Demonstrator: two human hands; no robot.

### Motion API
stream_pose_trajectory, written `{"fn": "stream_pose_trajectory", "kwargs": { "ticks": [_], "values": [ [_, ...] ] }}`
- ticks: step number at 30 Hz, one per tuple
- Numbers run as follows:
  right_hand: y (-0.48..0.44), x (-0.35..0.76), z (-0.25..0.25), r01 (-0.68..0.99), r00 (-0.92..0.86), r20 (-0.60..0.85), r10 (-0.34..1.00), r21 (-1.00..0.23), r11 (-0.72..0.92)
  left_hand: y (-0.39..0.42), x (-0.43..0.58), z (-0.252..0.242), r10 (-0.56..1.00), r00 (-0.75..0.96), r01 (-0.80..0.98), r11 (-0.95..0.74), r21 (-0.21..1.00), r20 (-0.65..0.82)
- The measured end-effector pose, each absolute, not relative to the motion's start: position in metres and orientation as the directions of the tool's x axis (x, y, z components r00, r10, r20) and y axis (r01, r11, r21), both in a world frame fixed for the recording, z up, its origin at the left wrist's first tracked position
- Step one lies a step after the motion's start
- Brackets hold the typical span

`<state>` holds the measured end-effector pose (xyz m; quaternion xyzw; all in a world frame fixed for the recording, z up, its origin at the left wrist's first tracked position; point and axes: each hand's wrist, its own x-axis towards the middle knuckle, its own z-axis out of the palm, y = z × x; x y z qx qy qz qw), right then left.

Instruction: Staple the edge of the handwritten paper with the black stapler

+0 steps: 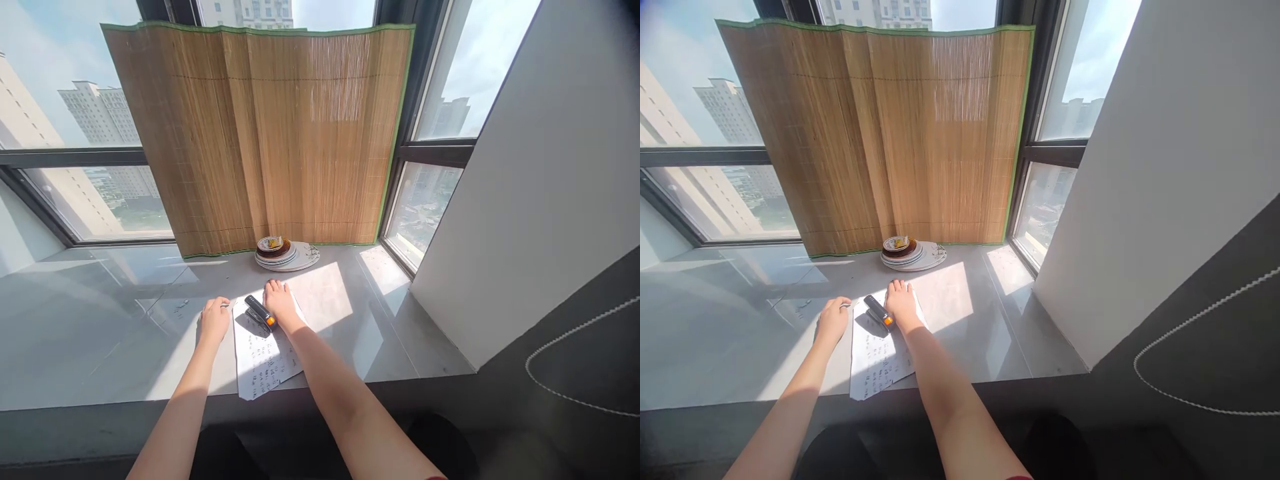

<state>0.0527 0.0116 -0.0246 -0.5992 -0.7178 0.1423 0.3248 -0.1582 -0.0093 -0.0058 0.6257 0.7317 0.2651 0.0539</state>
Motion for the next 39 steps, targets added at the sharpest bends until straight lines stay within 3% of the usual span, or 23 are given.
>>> {"fn": "stream_pose_trajectory", "kwargs": {
  "ticks": [7,13,16,18,24,28,33,39],
  "values": [
    [0.009,0.100,-0.041,0.773,-0.069,0.325,0.943,-0.581,0.256,-0.010,-0.166,-0.011,0.939,-0.198,0.860,0.028,0.510,0.282],
    [-0.001,0.197,-0.048,0.727,0.139,0.401,0.905,-0.662,0.182,-0.021,-0.116,-0.008,0.891,-0.212,0.809,-0.070,0.583,0.401],
    [-0.004,0.226,-0.044,0.707,0.199,0.420,0.885,-0.687,0.167,-0.041,-0.047,-0.010,0.926,0.136,0.713,-0.339,0.613,0.353],
    [-0.006,0.235,-0.037,0.690,0.215,0.442,0.871,-0.700,0.185,-0.054,-0.003,-0.012,0.902,0.308,0.691,-0.431,0.581,0.304],
    [-0.049,0.228,-0.023,0.655,0.257,0.532,0.807,-0.710,0.260,-0.068,0.041,-0.012,0.931,0.319,0.815,-0.365,0.449,0.178],
    [-0.087,0.214,-0.030,0.592,0.106,0.539,0.835,-0.709,0.382,-0.067,0.036,-0.011,0.938,0.311,0.833,-0.347,0.431,0.152],
    [-0.096,0.216,-0.031,0.630,0.082,0.442,0.893,-0.717,0.297,-0.068,0.036,-0.008,0.945,0.298,0.816,-0.325,0.478,0.135],
    [-0.089,0.226,-0.028,0.537,0.093,0.448,0.889,-0.775,0.334,-0.064,0.033,-0.008,0.957,0.264,0.792,-0.288,0.538,0.123]
  ]
}}
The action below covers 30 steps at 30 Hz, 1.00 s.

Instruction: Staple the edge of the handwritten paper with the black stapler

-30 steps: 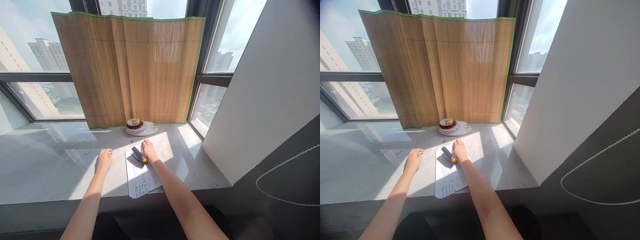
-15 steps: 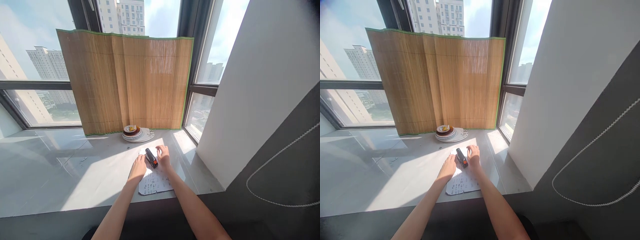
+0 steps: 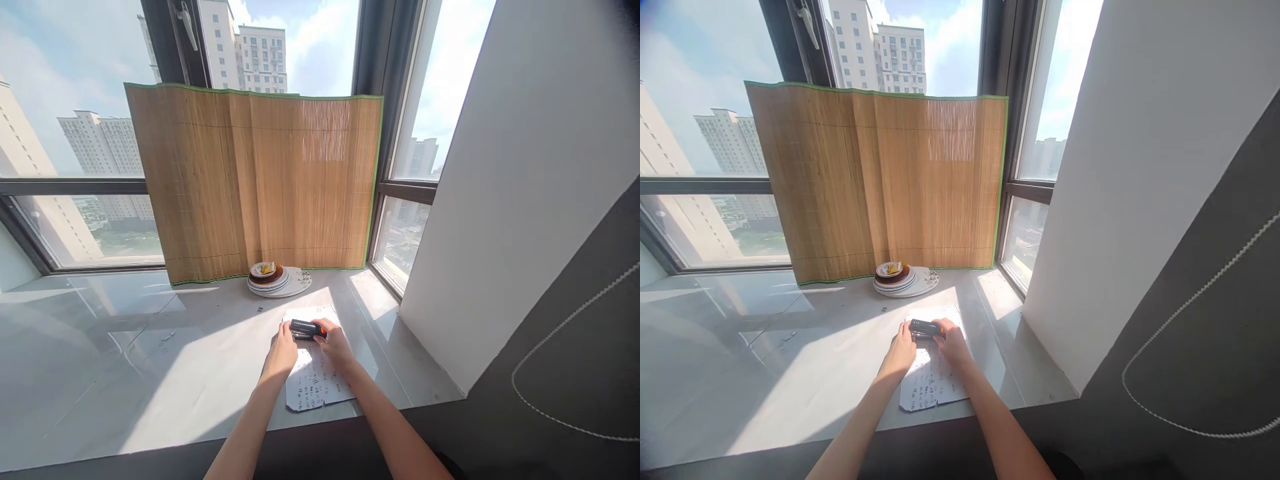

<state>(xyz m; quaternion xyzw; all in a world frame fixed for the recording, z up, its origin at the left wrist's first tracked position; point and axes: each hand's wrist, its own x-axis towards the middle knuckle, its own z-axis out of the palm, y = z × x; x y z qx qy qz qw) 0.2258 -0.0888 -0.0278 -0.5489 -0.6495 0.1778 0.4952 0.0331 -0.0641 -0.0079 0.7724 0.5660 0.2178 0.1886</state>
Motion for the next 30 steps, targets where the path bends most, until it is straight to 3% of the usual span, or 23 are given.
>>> {"fn": "stream_pose_trajectory", "kwargs": {
  "ticks": [12,23,30],
  "values": [
    [-0.080,0.226,-0.013,0.450,0.116,0.352,0.929,-0.852,0.267,-0.058,0.036,-0.012,0.958,0.264,0.826,-0.285,0.487,0.112],
    [-0.082,0.226,-0.016,0.433,0.079,0.366,0.927,-0.850,0.299,-0.063,0.039,-0.011,0.972,0.172,0.828,-0.231,0.511,0.161],
    [-0.075,0.228,-0.023,0.417,0.083,0.359,0.930,-0.860,0.294,-0.059,0.040,-0.013,0.976,0.160,0.859,-0.211,0.466,0.147]
  ]
}}
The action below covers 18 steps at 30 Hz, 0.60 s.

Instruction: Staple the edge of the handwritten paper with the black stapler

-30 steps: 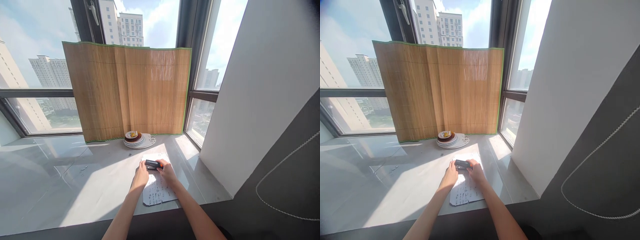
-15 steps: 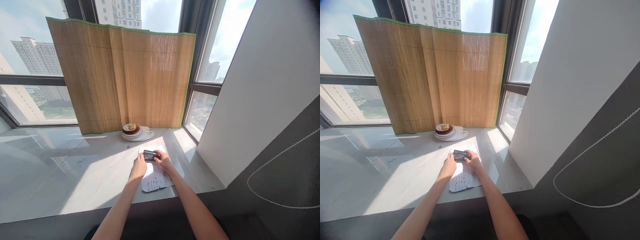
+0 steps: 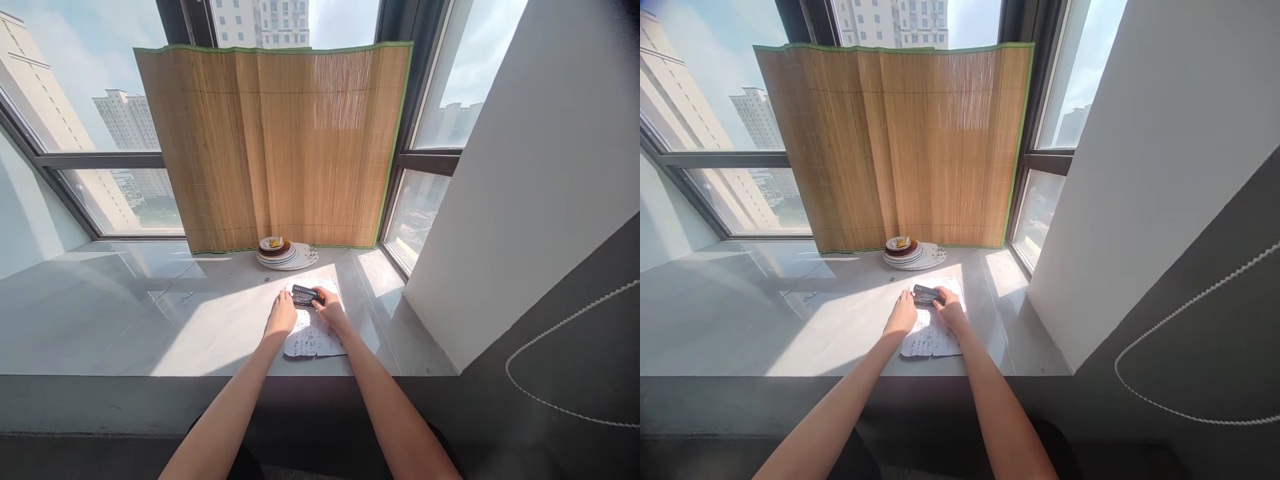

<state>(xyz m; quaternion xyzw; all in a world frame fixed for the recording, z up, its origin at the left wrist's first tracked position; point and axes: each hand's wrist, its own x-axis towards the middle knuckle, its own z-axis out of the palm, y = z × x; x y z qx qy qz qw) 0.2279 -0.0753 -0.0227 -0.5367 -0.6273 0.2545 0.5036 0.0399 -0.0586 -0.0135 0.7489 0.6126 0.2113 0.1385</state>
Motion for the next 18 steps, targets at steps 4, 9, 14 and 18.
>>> {"fn": "stream_pose_trajectory", "kwargs": {
  "ticks": [4,9,14,18],
  "values": [
    [-0.071,0.229,-0.029,0.409,0.073,0.336,0.939,-0.869,0.279,-0.057,0.039,-0.014,0.981,0.148,0.854,-0.193,0.483,0.128],
    [-0.069,0.230,-0.034,0.413,0.109,0.412,0.905,-0.847,0.336,-0.057,0.037,-0.012,0.987,0.117,0.836,-0.156,0.526,0.106],
    [-0.073,0.233,-0.030,0.464,0.145,0.431,0.891,-0.824,0.323,-0.057,0.033,-0.009,0.992,0.090,0.781,-0.123,0.613,0.085],
    [-0.081,0.239,-0.024,0.553,0.197,0.511,0.837,-0.763,0.335,-0.058,0.028,-0.007,0.994,0.063,0.703,-0.105,0.703,0.085]
  ]
}}
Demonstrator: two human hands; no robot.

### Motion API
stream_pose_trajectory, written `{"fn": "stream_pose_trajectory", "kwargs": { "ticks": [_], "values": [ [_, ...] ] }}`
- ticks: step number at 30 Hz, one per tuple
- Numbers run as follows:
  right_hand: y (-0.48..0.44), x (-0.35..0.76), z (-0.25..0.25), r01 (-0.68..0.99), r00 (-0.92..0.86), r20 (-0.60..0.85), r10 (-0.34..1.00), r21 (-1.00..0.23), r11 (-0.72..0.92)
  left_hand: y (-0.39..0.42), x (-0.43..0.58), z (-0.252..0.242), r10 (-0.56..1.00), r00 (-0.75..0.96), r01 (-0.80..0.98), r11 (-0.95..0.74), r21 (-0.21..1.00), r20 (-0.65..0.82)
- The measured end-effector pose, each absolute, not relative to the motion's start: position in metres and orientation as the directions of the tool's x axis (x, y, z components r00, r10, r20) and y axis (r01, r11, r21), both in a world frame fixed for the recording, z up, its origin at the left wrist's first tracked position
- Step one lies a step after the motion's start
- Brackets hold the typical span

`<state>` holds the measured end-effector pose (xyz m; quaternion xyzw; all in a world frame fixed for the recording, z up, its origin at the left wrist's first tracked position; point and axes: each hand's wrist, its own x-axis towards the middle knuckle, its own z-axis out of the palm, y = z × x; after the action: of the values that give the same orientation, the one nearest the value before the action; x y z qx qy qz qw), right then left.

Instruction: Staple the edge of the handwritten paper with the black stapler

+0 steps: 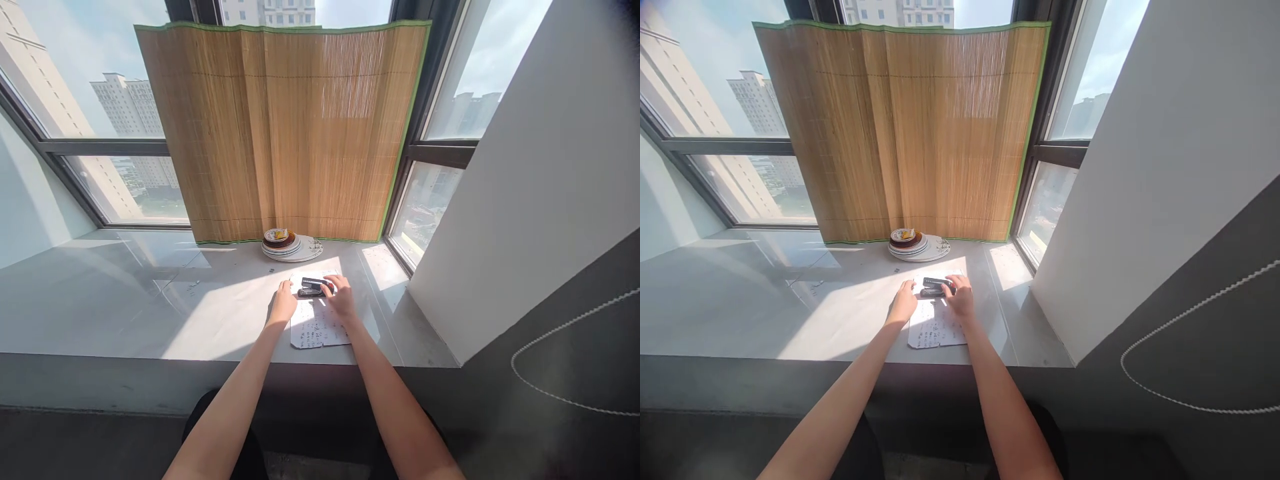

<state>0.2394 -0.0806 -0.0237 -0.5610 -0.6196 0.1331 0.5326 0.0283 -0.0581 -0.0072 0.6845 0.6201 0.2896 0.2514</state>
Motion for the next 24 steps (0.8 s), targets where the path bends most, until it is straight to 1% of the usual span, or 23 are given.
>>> {"fn": "stream_pose_trajectory", "kwargs": {
  "ticks": [2,4,7,9,13,16,19,21,22,24],
  "values": [
    [-0.083,0.243,-0.023,0.584,0.248,0.522,0.816,-0.752,0.304,-0.058,0.024,-0.006,0.993,0.063,0.689,-0.117,0.716,0.101],
    [-0.084,0.245,-0.024,0.592,0.294,0.516,0.805,-0.759,0.270,-0.058,0.019,-0.004,0.991,0.060,0.625,-0.133,0.769,0.123],
    [-0.084,0.247,-0.027,0.569,0.335,0.481,0.810,-0.789,0.233,-0.057,0.013,0.001,0.991,0.025,0.413,-0.127,0.902,0.128],
    [-0.085,0.248,-0.029,0.559,0.356,0.453,0.817,-0.804,0.202,-0.056,0.009,0.006,0.995,-0.003,0.287,-0.091,0.953,0.096],
    [-0.086,0.249,-0.031,0.555,0.389,0.419,0.821,-0.818,0.154,-0.049,0.004,0.010,0.999,-0.021,0.183,-0.036,0.983,0.041],
    [-0.085,0.248,-0.028,0.574,0.364,0.450,0.816,-0.798,0.184,-0.044,0.000,0.010,1.000,0.003,0.077,-0.005,0.997,0.005],
    [-0.079,0.246,-0.018,0.578,0.248,0.509,0.824,-0.760,0.295,-0.043,-0.003,0.008,0.999,0.025,-0.059,0.043,0.997,-0.041],
    [-0.073,0.245,-0.010,0.594,0.112,0.478,0.871,-0.735,0.327,-0.044,-0.003,0.008,0.997,0.019,-0.221,0.082,0.972,-0.080],
    [-0.070,0.245,-0.007,0.614,0.046,0.438,0.898,-0.722,0.320,-0.046,-0.003,0.008,0.994,0.014,-0.331,0.107,0.938,-0.108],
    [-0.066,0.243,-0.002,0.663,-0.056,0.372,0.927,-0.680,0.313,-0.048,-0.002,0.008,0.979,0.022,-0.601,0.175,0.780,-0.203]
  ]
}}
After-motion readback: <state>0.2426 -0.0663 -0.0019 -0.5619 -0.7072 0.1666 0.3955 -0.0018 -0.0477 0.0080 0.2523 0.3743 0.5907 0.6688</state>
